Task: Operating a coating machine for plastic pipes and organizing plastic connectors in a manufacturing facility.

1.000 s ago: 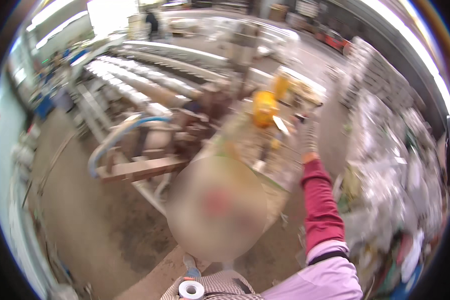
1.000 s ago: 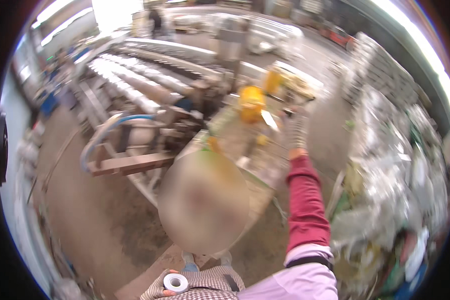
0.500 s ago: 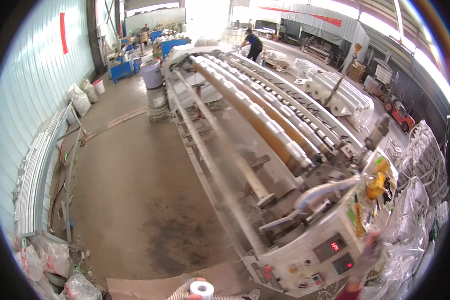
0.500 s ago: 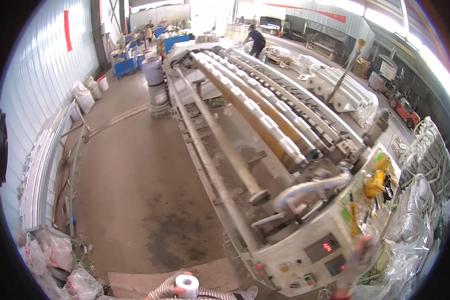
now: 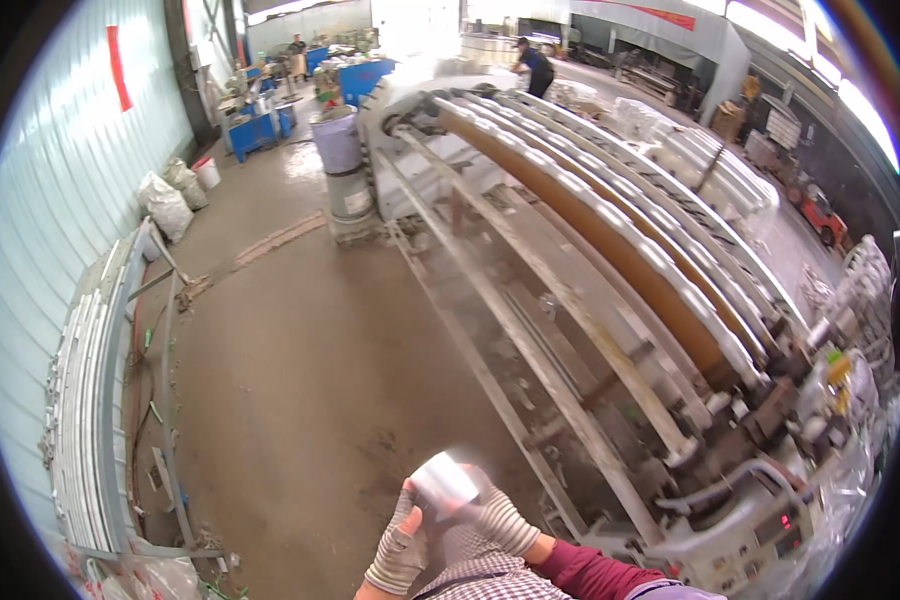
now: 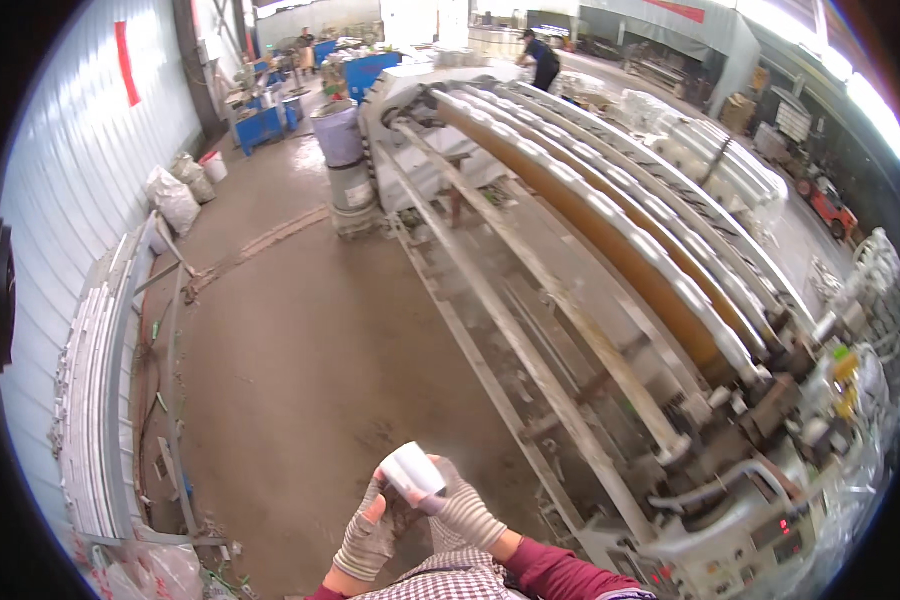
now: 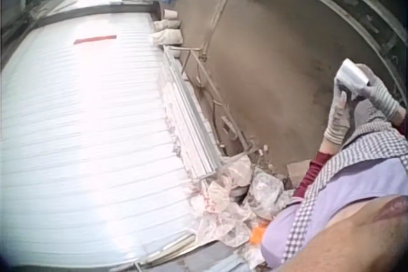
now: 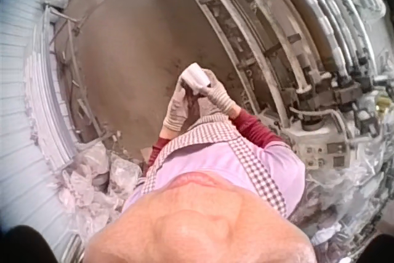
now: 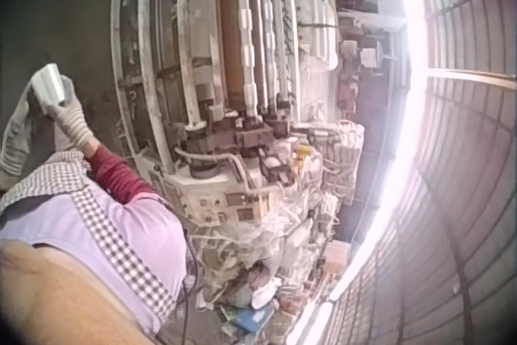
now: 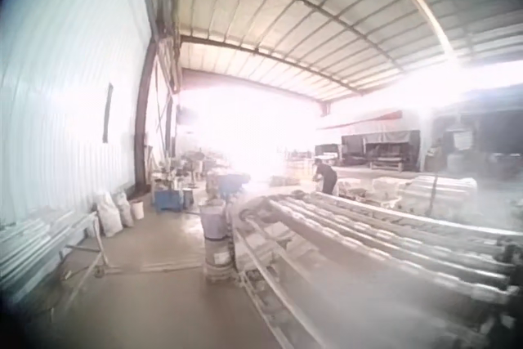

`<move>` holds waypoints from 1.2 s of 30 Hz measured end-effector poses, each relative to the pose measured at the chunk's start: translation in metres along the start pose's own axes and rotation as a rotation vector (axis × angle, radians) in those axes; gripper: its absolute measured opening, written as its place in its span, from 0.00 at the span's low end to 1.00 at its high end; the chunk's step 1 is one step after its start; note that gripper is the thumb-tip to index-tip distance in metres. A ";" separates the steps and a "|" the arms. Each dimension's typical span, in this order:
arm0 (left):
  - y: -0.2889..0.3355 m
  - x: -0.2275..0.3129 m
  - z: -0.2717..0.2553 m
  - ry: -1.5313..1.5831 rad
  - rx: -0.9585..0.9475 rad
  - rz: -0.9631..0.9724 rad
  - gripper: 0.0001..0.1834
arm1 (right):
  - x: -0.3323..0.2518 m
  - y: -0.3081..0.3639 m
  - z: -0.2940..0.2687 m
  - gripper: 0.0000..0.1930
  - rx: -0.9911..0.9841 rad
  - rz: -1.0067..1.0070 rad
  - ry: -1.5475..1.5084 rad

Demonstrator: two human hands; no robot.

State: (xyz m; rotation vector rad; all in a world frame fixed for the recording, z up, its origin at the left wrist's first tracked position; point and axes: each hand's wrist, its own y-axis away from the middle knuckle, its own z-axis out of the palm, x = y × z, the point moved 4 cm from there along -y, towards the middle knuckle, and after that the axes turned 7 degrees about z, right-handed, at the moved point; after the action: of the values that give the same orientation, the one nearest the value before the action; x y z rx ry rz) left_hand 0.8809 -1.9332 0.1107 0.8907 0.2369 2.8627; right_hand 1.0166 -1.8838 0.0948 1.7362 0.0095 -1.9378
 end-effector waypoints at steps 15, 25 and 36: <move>-0.210 0.320 -0.190 -0.171 0.741 0.213 0.25 | -0.105 -0.491 0.163 0.33 -0.342 0.614 -0.477; -0.544 0.556 -0.280 -0.444 0.525 0.331 0.20 | -0.210 -0.733 0.209 0.34 -0.197 0.662 -0.407; -0.781 0.700 -0.356 -0.436 0.664 0.246 0.23 | -0.241 -1.070 0.235 0.40 -0.390 0.627 -0.420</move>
State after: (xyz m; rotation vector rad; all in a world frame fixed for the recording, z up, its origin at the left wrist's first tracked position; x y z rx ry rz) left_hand 0.1688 -1.0865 0.0594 1.7248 1.1289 2.7089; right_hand 0.3929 -0.9570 -0.0031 0.9106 -0.2591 -1.6413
